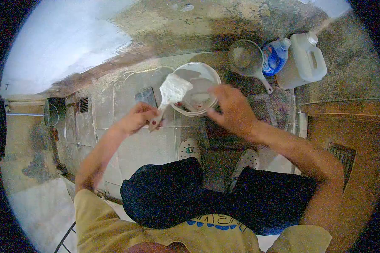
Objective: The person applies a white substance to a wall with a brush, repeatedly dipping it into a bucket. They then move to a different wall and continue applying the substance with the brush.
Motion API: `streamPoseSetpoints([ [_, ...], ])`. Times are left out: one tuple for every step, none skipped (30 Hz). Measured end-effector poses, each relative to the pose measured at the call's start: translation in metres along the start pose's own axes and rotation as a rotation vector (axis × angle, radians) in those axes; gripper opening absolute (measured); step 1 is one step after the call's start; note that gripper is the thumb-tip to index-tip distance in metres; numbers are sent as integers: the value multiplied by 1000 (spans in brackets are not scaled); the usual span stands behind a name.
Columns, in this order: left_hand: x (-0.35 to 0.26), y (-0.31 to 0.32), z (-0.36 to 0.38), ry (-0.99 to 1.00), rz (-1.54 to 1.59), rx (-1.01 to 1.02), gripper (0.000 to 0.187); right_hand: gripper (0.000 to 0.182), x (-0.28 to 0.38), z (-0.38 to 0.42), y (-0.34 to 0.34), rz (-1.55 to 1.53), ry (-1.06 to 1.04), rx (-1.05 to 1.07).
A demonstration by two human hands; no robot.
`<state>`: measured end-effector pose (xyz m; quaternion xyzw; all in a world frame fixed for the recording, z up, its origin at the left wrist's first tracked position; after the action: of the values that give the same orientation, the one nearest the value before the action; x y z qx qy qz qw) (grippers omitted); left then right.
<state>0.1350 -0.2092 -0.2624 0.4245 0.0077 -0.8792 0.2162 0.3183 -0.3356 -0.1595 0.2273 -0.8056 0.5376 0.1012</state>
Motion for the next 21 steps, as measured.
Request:
streamPoseSetpoints([
  [1, -14, -1, 6, -98, -35, 26, 52, -37, 4, 6, -131, 260, -8],
  [1, -23, -3, 44, -83, -29, 26, 54, -71, 14, 15, -261, 521, -17],
  [1, -33, -6, 42, -82, -26, 26, 54, -79, 13, 19, -260, 525, -17],
  [-1, -42, -10, 48, -132, -2, 26, 54, -100, 21, 30, -300, 688, 20],
  [-3, -48, -15, 54, -180, 20, 26, 54, -119, 32, 41, -339, 851, 59],
  [-3, -53, -20, 53, -177, 20, 26, 58, -128, 35, 48, -324, 837, 38],
  [-1, -57, -25, 29, -196, 26, 26, 58, -138, 38, 57, -325, 836, 40],
  [2, -60, -29, 6, -216, 31, 26, 56, -148, 45, 72, -383, 855, 81],
  [2, -62, -32, 7, -215, 30, 26, 55, -153, 48, 82, -440, 874, 121],
  [7, -58, -35, -19, -200, 98, 27, 55, -158, 49, 86, -439, 873, 122],
  [8, -50, -35, -46, -185, 167, 28, 53, -161, 54, 96, -574, 933, 151],
  [7, -47, -36, -46, -184, 167, 28, 52, -162, 59, 106, -708, 991, 179],
  [9, -60, -38, -73, -188, -3, 31, 52, -163, 59, 108, -709, 992, 180],
  [7, -71, -36, -99, -193, -174, 35, 40, -165, 62, 113, -755, 1026, 167],
  [3, -66, -38, -105, -194, -177, 35, 29, -162, 62, 115, -806, 1061, 156],
  [-9, -63, -40, -74, -449, -194, 39, 29, -159, 62, 113, -812, 1062, 159],
  [-18, -60, -42, -39, -704, -208, 43, 28, -149, 59, 106, -910, 1081, 156],
  [-18, -60, -43, -39, -702, -208, 43, 27, -142, 57, 103, -1006, 1100, 152],
  [-22, -61, -43, -4, -734, -255, 47, 27, -140, 55, 103, -1004, 1102, 155],
  [-25, -63, -45, 30, -765, -301, 52, 27, -140, 57, 103, -1036, 1129, 142],
  [-24, -64, -47, 29, -764, -297, 52, 26, -140, 59, 103, -1068, 1157, 127],
])
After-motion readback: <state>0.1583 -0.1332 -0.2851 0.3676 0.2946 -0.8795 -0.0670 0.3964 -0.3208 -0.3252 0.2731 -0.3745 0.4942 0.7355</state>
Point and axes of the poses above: each hand's wrist, its own z-axis away from the middle knuckle, its own y-axis out of the palm, x = y × z, the point moved 10 cm from there along -z, towards the middle knuckle, and after that the axes turned 1 degree about x, right-handed, at the moved point
